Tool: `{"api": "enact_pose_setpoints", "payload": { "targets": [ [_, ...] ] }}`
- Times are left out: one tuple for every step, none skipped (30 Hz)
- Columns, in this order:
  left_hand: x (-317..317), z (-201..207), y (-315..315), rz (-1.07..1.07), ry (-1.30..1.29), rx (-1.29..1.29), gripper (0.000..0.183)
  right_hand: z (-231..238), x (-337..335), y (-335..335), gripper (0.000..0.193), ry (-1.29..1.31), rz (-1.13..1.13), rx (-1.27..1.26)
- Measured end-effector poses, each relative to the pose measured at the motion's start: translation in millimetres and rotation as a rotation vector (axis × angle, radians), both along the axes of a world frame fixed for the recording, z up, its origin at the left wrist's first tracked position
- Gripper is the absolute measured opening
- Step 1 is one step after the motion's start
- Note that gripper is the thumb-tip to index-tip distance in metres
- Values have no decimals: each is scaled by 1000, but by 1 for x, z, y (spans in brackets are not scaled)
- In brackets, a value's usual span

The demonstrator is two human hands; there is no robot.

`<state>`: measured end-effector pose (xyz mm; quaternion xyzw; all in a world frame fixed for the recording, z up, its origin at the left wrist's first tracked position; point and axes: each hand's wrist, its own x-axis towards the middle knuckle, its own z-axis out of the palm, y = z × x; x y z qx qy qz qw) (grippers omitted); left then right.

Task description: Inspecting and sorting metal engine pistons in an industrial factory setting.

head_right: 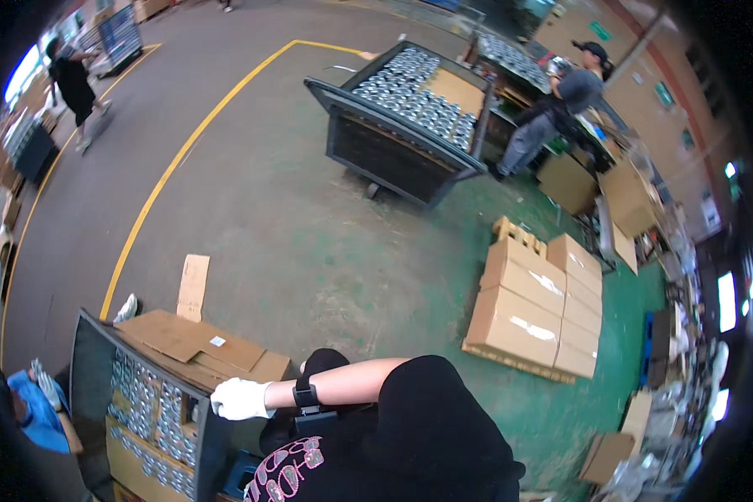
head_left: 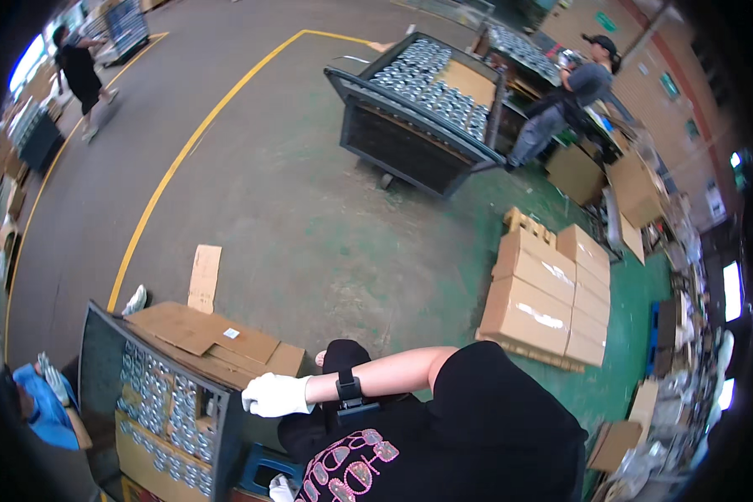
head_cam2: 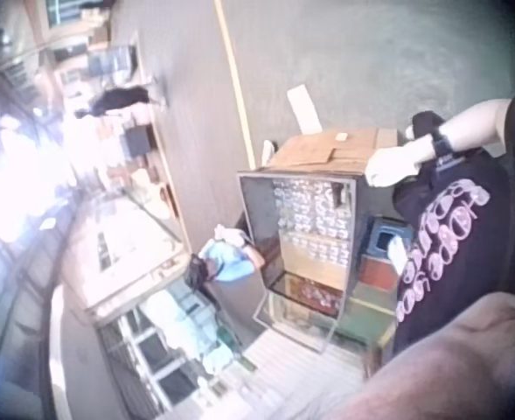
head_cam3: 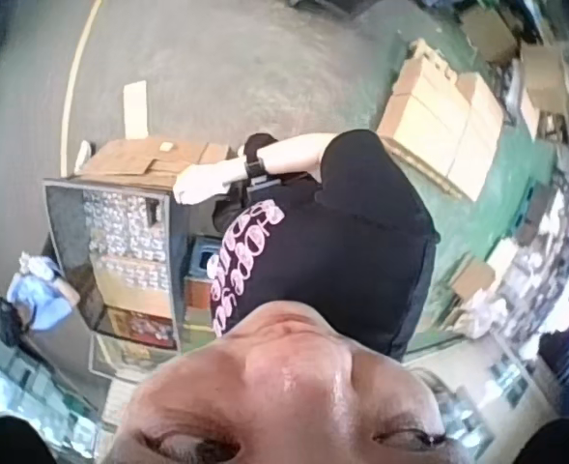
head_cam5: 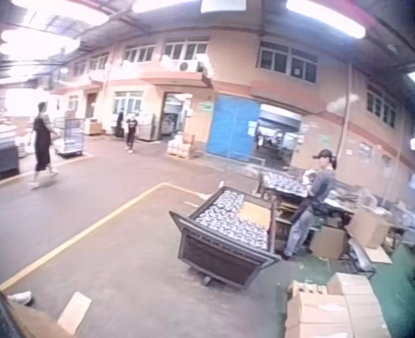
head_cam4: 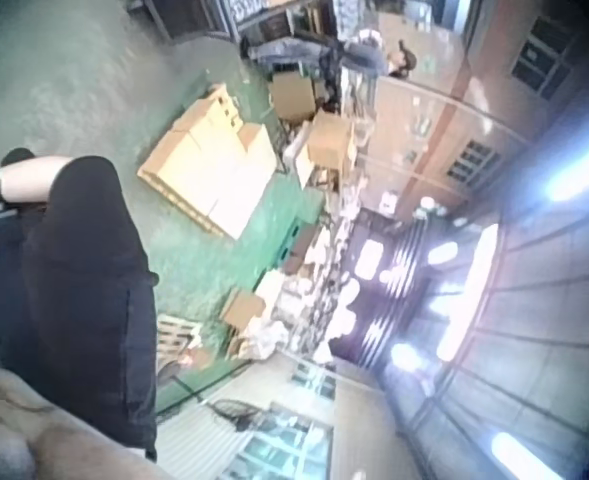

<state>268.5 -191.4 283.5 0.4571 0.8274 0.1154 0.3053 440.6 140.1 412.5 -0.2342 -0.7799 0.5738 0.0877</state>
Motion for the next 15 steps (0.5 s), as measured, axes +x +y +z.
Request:
{"api": "enact_pose_setpoints", "payload": {
  "targets": [
    [-21, -3, 5, 4, -26, 25, 14, -10, -11, -11, 23, -8, -48, 4],
    [-43, -5, 8, 8, -51, 47, 14, -19, -22, -21, 24, -15, -95, 7],
    [-67, -8, 13, 16, -76, 72, 14, -22, -36, -29, 24, -22, -133, 19],
    [-90, -11, 17, 24, -103, 95, 14, -23, -48, -38, 24, -55, -212, 40],
    [-115, -14, 20, 37, -127, 116, 14, -25, -65, -48, 24, -85, -286, 59],
    [-143, -11, 17, 62, -145, 135, 14, -22, -86, -61, 24, -99, -328, 66],
    [-166, -9, 10, 92, -166, 152, 14, -34, -110, -72, 24, -101, -385, 128],
    [-184, 1, 14, -40, -160, 100, 19, -35, -125, -85, 24, -118, -435, 182],
    [-204, 17, 10, -31, -225, 42, 20, -35, -138, -110, 22, -98, -562, 113],
    [-211, 28, 20, -28, -299, 10, 21, -38, -142, -129, 23, -94, -585, 138],
    [-236, -2, 7, -56, -274, 93, 21, -21, -143, -141, 23, -106, -539, 135],
    [-266, -37, -12, -88, -239, 169, 22, -2, -150, -156, 24, -114, -501, 124],
    [-280, -45, -19, 18, -361, 195, 23, 12, -154, -167, 24, -199, -520, 117],
    [-316, -85, -42, 28, -409, 239, 23, 7, -171, -173, 25, -218, -521, 178],
    [-325, -87, -43, 10, -429, 240, 23, 12, -176, -177, 28, -110, -540, 97]
  ]
}}
